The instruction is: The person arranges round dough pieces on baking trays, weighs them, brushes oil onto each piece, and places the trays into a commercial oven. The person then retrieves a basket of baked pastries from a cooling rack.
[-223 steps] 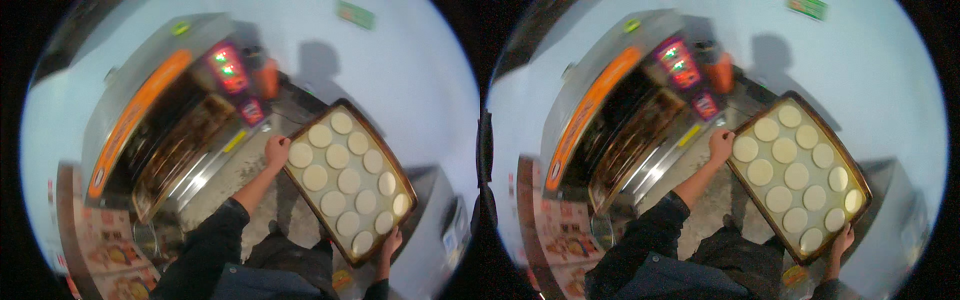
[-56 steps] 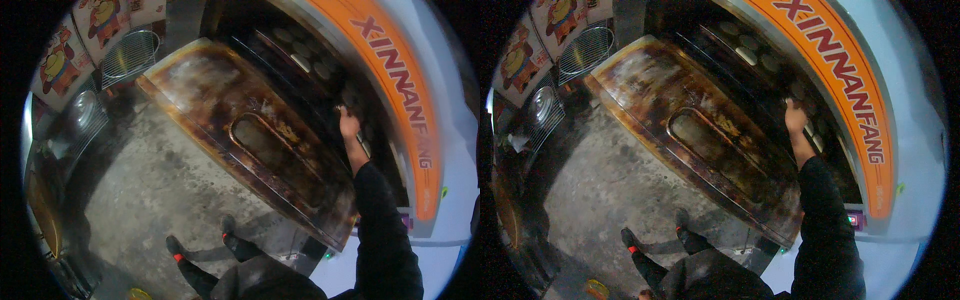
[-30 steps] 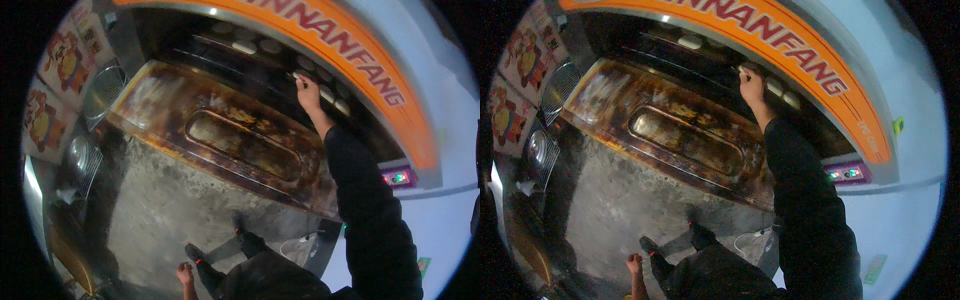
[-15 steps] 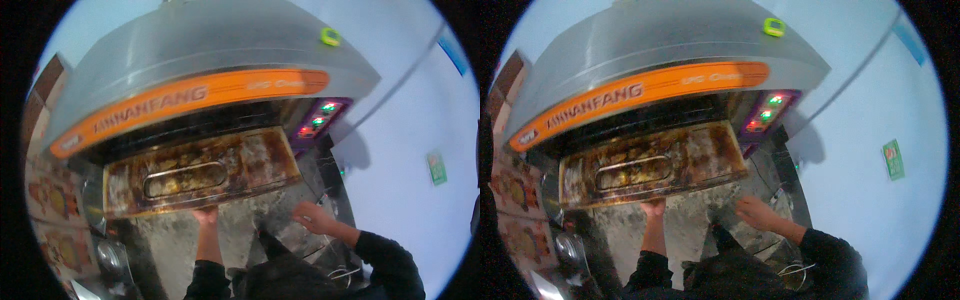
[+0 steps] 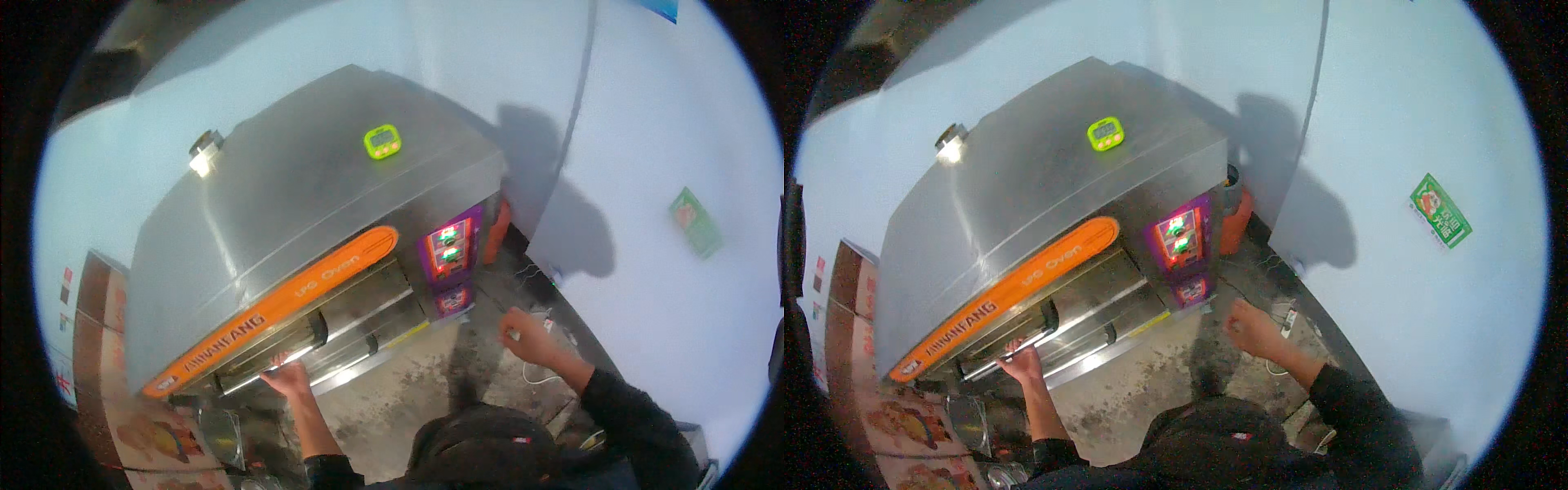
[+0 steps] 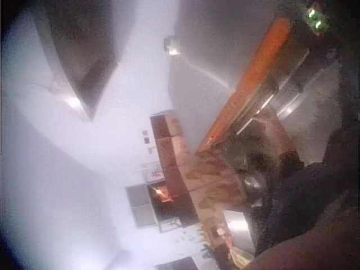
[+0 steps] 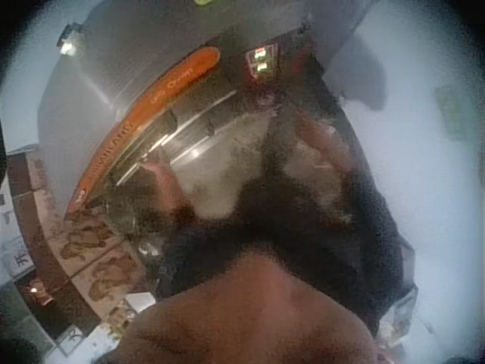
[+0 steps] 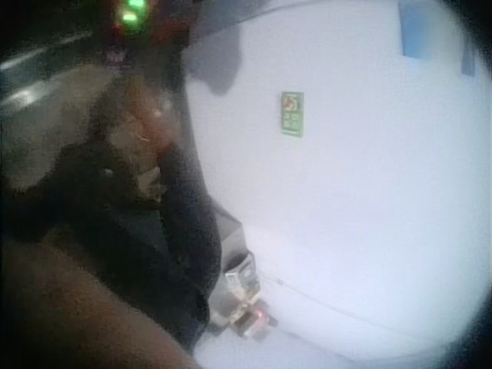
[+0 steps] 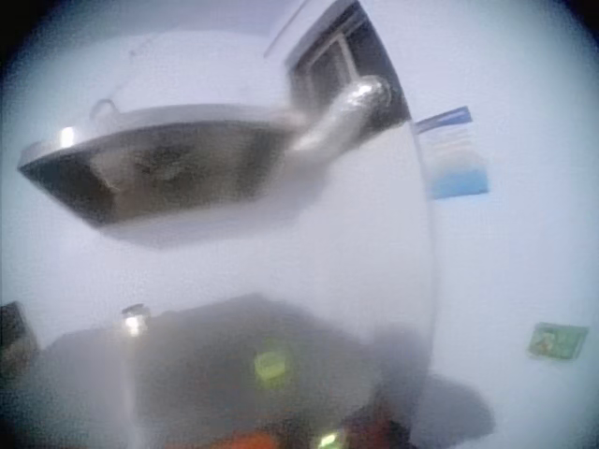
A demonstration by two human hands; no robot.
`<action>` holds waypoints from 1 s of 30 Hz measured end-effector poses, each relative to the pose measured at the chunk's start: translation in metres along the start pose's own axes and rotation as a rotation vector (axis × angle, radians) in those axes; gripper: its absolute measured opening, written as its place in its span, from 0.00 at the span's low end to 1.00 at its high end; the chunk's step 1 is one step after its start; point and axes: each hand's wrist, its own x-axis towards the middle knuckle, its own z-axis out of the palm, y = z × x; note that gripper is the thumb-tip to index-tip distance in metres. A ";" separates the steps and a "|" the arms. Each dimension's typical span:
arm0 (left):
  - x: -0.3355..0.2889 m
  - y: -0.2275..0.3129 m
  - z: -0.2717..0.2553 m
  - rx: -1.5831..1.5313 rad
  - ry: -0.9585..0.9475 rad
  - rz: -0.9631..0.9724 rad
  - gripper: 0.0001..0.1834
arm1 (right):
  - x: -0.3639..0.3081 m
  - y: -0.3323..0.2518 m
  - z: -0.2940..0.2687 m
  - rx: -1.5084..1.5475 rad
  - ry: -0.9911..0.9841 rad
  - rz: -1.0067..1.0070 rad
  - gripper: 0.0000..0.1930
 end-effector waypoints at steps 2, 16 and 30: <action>0.021 -0.003 0.011 0.047 0.013 0.037 0.29 | 0.042 -0.013 -0.023 -0.031 0.030 -0.072 0.06; -0.028 0.006 -0.076 0.416 0.057 -0.222 0.30 | 0.287 -0.108 -0.138 -0.315 0.440 -0.428 0.14; -0.171 0.052 -0.181 1.217 0.515 -0.241 0.34 | 0.451 -0.132 -0.069 -0.143 -0.214 -0.503 0.30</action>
